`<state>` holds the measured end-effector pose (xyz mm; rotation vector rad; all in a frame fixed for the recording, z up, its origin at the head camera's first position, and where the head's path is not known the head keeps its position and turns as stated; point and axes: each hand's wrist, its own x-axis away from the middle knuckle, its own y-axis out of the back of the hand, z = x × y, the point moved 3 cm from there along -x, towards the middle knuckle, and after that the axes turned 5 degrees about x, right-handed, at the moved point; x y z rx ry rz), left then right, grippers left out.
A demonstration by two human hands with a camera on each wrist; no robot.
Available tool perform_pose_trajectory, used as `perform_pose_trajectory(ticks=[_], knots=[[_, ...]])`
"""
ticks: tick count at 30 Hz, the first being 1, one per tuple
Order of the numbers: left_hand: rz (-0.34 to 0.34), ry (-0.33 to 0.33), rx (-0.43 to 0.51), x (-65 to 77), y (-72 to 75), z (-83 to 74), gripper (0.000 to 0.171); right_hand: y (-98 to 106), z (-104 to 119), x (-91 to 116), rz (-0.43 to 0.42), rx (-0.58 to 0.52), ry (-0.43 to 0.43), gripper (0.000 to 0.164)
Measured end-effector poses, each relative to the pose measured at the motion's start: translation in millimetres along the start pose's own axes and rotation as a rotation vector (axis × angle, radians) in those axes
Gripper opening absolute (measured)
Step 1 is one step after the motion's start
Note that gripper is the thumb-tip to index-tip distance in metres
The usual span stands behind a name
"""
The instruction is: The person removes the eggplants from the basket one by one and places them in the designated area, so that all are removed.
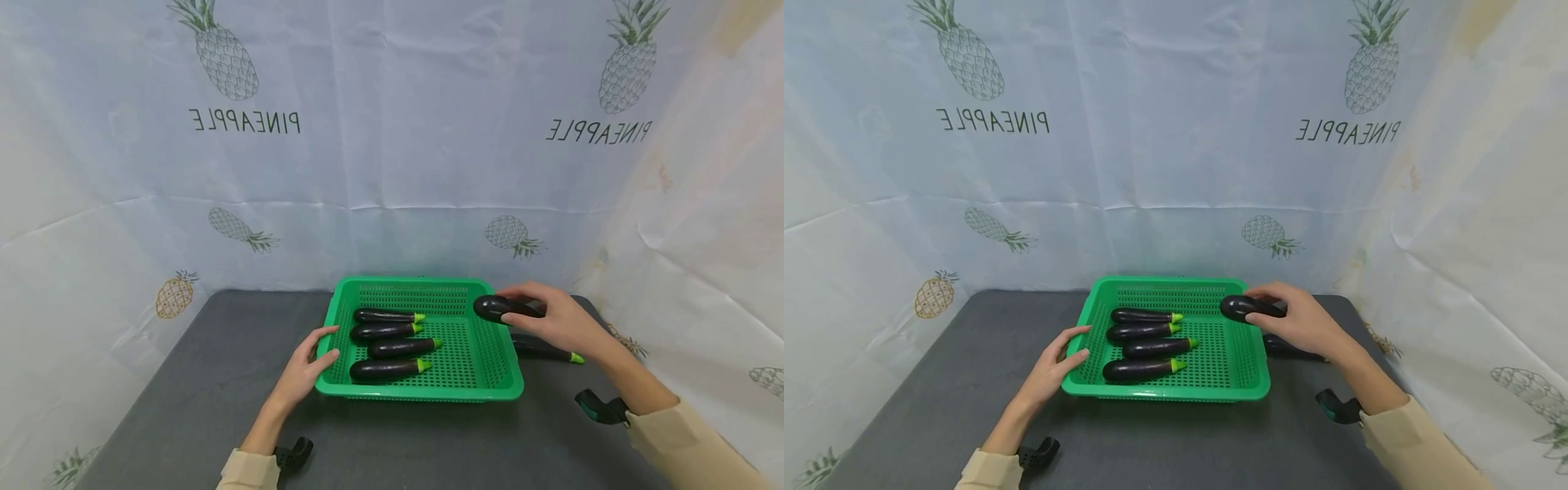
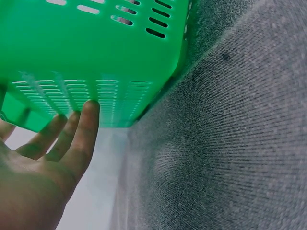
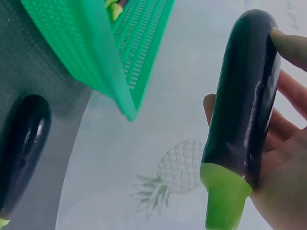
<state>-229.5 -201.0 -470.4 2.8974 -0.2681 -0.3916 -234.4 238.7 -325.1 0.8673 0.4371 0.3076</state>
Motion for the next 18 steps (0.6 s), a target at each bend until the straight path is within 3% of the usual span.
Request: perform_pose_trajectory(ticks=[8, 18], knots=[[-0.001, 0.002, 0.000, 0.1, -0.3, -0.3, 0.049, 2.8, -20.2, 16.2, -0.062, 0.065, -0.011, 0.038], [-0.003, -0.005, -0.009, 0.9, -1.0, -1.3, 0.050, 4.9, -53.8, 33.8, -0.054, 0.148, -0.113, 0.043]])
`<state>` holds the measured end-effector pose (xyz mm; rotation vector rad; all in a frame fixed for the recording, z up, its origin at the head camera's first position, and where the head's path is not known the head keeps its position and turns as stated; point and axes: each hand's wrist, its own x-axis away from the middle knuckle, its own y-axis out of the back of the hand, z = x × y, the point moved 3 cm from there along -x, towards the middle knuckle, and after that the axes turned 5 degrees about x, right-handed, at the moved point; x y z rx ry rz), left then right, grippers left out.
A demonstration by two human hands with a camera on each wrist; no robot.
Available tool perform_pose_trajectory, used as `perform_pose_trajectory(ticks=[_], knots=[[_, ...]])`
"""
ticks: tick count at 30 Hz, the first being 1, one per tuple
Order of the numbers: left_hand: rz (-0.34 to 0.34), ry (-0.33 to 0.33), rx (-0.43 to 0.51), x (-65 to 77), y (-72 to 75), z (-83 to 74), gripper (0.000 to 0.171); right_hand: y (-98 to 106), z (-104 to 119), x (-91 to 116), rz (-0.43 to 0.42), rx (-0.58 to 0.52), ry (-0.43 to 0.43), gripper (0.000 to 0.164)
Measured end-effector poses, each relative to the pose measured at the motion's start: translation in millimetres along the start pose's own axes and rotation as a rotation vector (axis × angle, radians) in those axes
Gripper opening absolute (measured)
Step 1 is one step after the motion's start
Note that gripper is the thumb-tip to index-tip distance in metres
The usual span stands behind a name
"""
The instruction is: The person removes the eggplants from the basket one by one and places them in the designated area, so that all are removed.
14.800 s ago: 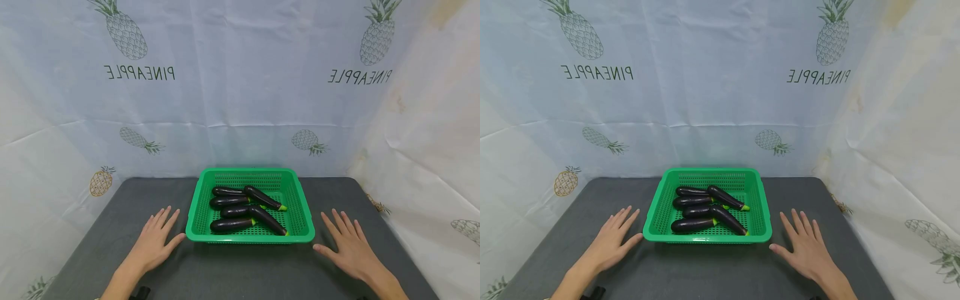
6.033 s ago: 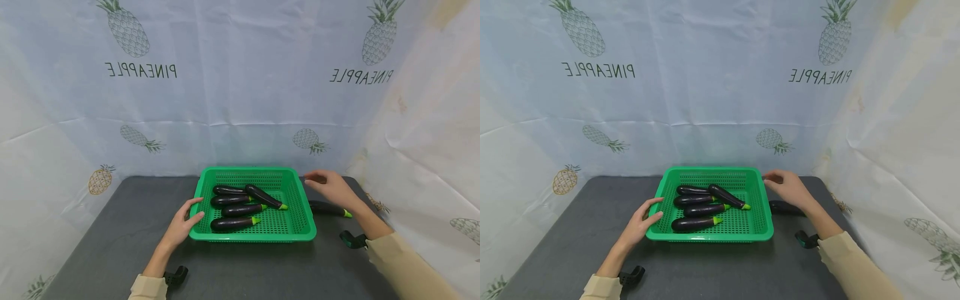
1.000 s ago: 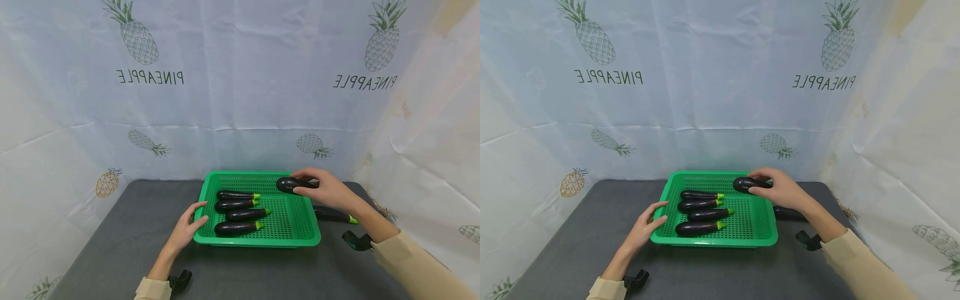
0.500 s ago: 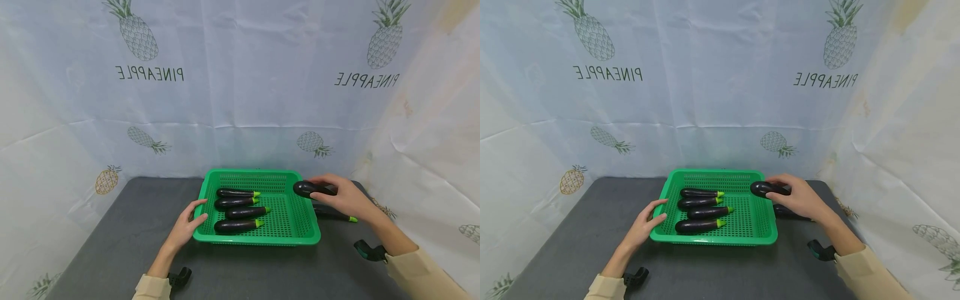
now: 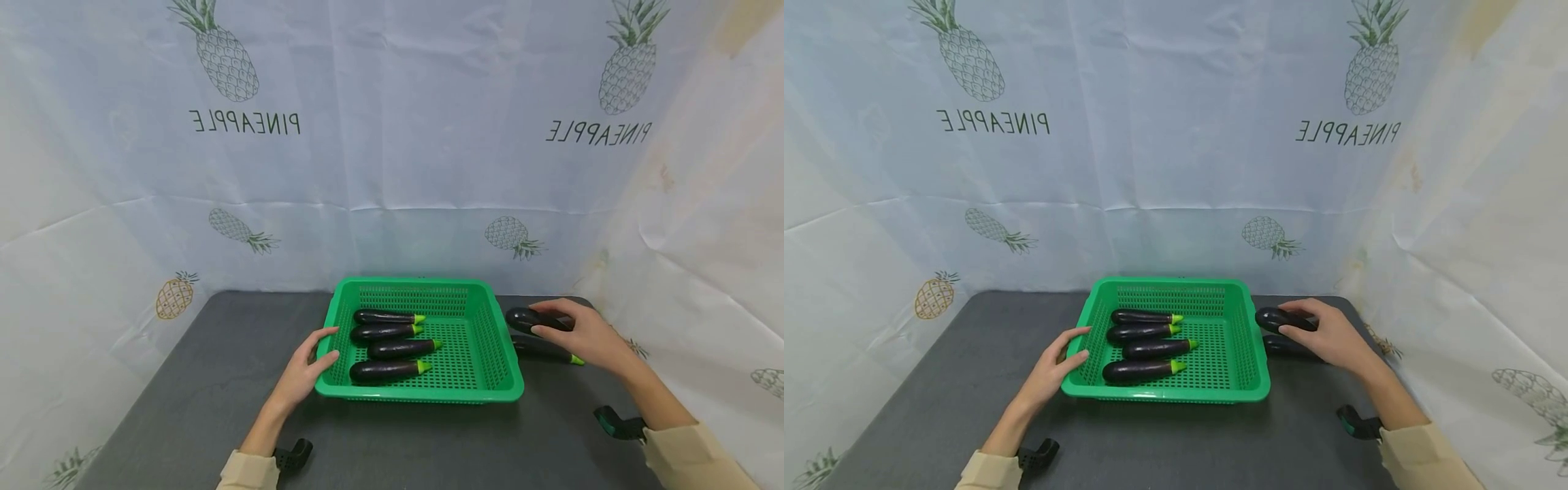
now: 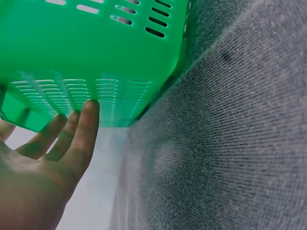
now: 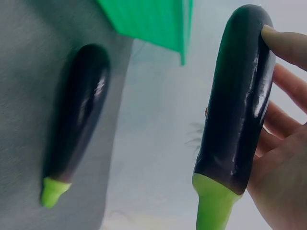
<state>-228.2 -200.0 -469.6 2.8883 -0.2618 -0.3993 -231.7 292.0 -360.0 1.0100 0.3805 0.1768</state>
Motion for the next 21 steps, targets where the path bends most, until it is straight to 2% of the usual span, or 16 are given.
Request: perform_pose_trajectory(ticks=[4, 8, 21], knots=[[0.002, 0.004, 0.001, 0.5, 0.0, -0.2, 0.050, -5.5, -15.0, 5.1, -0.004, 0.010, -0.023, 0.043], [0.003, 0.009, 0.006, 1.0, -0.1, -0.8, 0.051, -14.2, -28.2, 9.9, -0.009, 0.012, -0.007, 0.041], [0.000, 0.003, 0.005, 1.2, -0.1, -0.5, 0.050, -56.4, -60.5, 20.1, 0.028, -0.015, -0.004, 0.039]])
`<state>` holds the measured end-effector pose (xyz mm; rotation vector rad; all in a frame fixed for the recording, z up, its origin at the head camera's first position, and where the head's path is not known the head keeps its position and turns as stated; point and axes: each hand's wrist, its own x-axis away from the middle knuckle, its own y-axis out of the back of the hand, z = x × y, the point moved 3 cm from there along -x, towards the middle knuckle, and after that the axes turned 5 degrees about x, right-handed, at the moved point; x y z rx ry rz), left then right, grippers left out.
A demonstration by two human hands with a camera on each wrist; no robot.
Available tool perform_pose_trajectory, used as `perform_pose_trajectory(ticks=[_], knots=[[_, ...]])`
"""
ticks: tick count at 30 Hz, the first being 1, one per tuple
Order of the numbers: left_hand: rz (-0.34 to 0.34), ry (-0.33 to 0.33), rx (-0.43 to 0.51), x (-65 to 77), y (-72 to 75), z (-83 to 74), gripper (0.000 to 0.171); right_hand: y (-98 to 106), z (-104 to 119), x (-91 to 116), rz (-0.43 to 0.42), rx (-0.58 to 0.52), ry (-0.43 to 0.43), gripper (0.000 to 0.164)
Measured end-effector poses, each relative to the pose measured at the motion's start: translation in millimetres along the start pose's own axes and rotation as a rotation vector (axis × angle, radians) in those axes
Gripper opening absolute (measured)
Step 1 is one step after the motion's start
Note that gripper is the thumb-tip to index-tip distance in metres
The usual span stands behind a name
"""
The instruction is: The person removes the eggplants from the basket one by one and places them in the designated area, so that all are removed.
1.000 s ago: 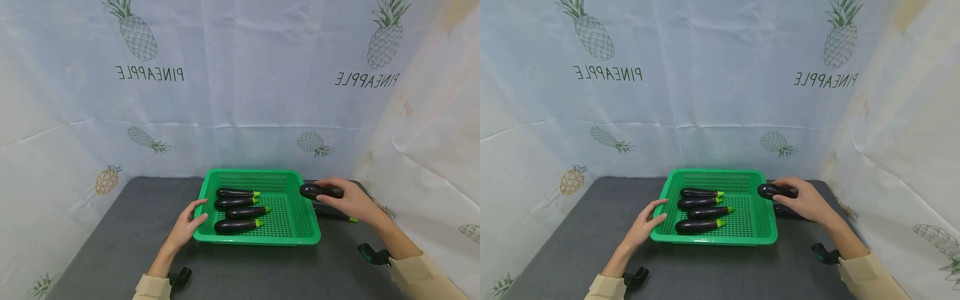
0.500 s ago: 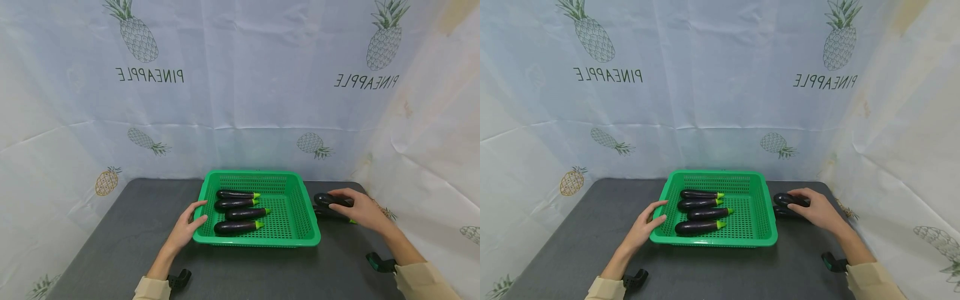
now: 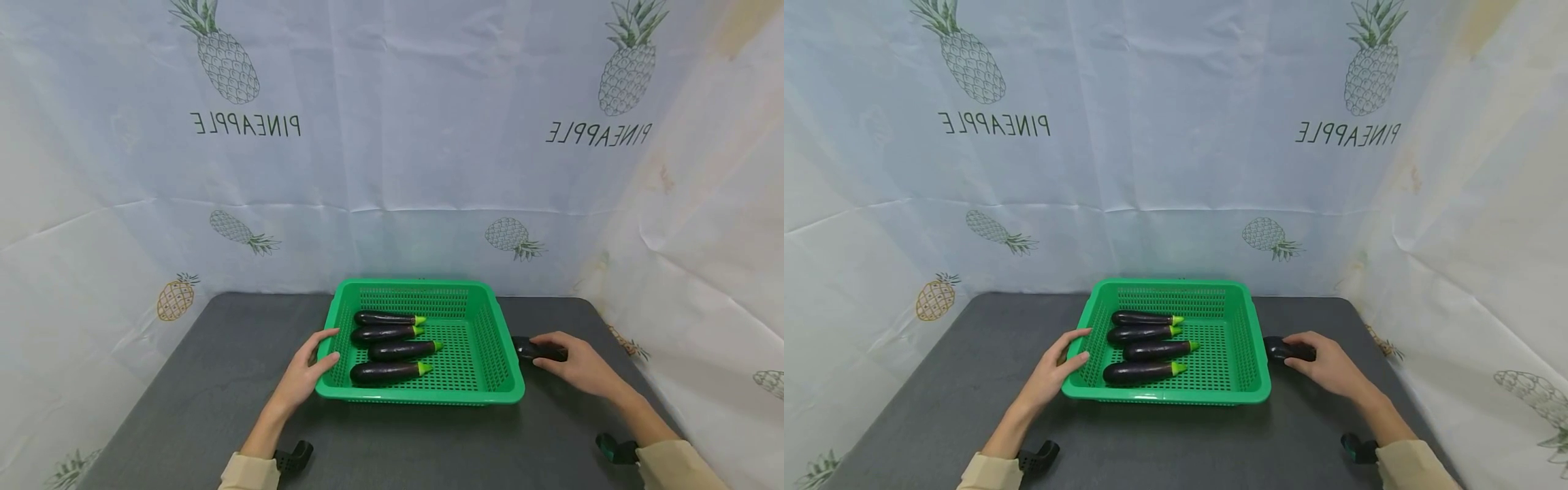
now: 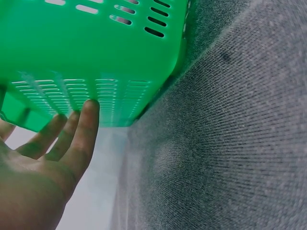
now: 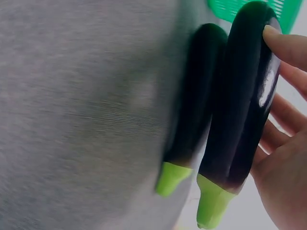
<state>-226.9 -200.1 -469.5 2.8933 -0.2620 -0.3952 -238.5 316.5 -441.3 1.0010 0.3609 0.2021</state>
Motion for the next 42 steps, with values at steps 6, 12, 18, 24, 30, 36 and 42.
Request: perform_pose_trajectory(ticks=[6, 12, 18, 24, 30, 36, 42], knots=[[0.001, 0.002, 0.005, 0.3, -0.4, 0.5, 0.050, -13.1, -8.2, 2.3, 0.023, -0.026, -0.019, 0.039], [0.005, 0.002, 0.012, -0.2, -0.8, 1.5, 0.050, -20.2, -12.8, 3.4, 0.034, -0.039, -0.018, 0.039], [0.005, -0.003, 0.010, 0.1, -1.5, 1.9, 0.050, -25.6, -15.2, 4.3, 0.033, -0.019, 0.003, 0.039], [0.001, 0.004, 0.009, 0.5, -1.5, 2.7, 0.051, -28.3, -14.1, 5.3, 0.007, 0.029, 0.047, 0.037], [0.001, 0.006, 0.011, 0.5, -1.0, 3.5, 0.051, -24.4, -9.3, 4.0, 0.003, 0.062, 0.065, 0.035], [0.001, -0.004, 0.005, 0.3, -0.8, 3.5, 0.050, -14.5, -3.3, 1.5, -0.010, 0.057, 0.064, 0.034], [0.001, -0.008, 0.000, -0.6, -0.6, 1.9, 0.049, -4.2, 4.2, 0.3, -0.028, 0.044, 0.061, 0.031]])
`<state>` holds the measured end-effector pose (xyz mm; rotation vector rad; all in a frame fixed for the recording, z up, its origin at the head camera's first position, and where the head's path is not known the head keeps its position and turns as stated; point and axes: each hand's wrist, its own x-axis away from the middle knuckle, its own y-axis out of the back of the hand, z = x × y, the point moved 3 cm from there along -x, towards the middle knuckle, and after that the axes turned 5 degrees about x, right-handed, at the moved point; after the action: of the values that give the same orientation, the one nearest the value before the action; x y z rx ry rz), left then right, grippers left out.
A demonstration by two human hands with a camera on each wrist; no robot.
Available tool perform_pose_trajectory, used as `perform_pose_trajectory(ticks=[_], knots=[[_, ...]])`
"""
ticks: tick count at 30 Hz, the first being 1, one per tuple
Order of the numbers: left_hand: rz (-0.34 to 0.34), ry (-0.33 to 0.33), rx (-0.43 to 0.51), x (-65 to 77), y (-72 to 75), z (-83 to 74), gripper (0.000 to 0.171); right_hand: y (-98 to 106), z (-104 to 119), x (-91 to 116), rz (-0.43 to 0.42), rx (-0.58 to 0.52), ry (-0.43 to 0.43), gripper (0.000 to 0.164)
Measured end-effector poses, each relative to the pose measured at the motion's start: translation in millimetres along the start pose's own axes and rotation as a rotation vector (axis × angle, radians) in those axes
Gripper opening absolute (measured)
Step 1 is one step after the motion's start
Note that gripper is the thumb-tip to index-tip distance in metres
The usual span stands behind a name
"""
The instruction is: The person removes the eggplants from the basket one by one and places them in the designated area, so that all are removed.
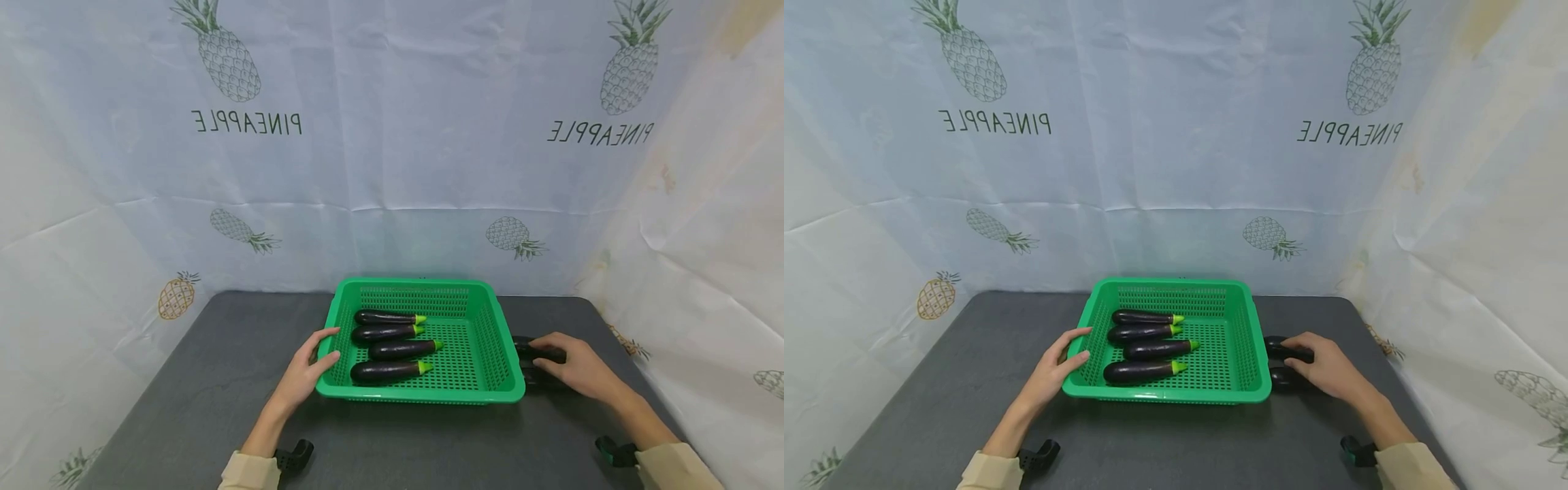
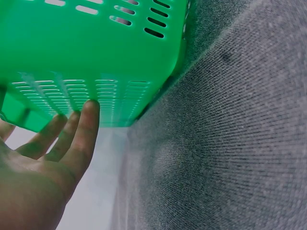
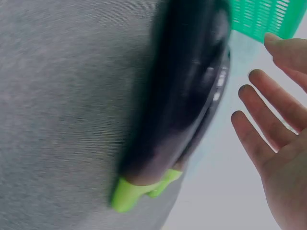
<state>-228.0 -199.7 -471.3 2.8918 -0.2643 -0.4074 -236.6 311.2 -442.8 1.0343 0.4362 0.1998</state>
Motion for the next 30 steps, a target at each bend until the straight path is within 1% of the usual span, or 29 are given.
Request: perform_pose_trajectory(ticks=[6, 10, 13, 21, 26, 30], knots=[[0.005, -0.001, -0.002, -0.3, 0.5, -0.9, 0.049, 13.1, 14.2, -4.0, -0.070, 0.011, 0.041, 0.022], [0.007, -0.006, -0.004, -0.5, 1.0, -1.5, 0.050, 24.8, 26.7, -8.5, -0.111, 0.020, 0.066, 0.021], [0.007, -0.006, -0.006, -1.1, 1.1, -1.9, 0.050, 32.6, 35.4, -11.6, -0.120, 0.016, 0.073, 0.021], [0.008, -0.001, -0.002, -1.7, 0.8, -1.8, 0.050, 43.5, 60.4, -18.7, -0.102, -0.014, 0.064, 0.021], [0.010, 0.006, 0.006, -1.7, 0.7, -0.5, 0.050, 47.6, 80.2, -25.1, -0.053, -0.053, 0.027, 0.022], [0.010, 0.012, 0.007, -1.8, 0.5, -0.5, 0.051, 49.5, 94.6, -32.0, -0.027, -0.074, 0.015, 0.023]])
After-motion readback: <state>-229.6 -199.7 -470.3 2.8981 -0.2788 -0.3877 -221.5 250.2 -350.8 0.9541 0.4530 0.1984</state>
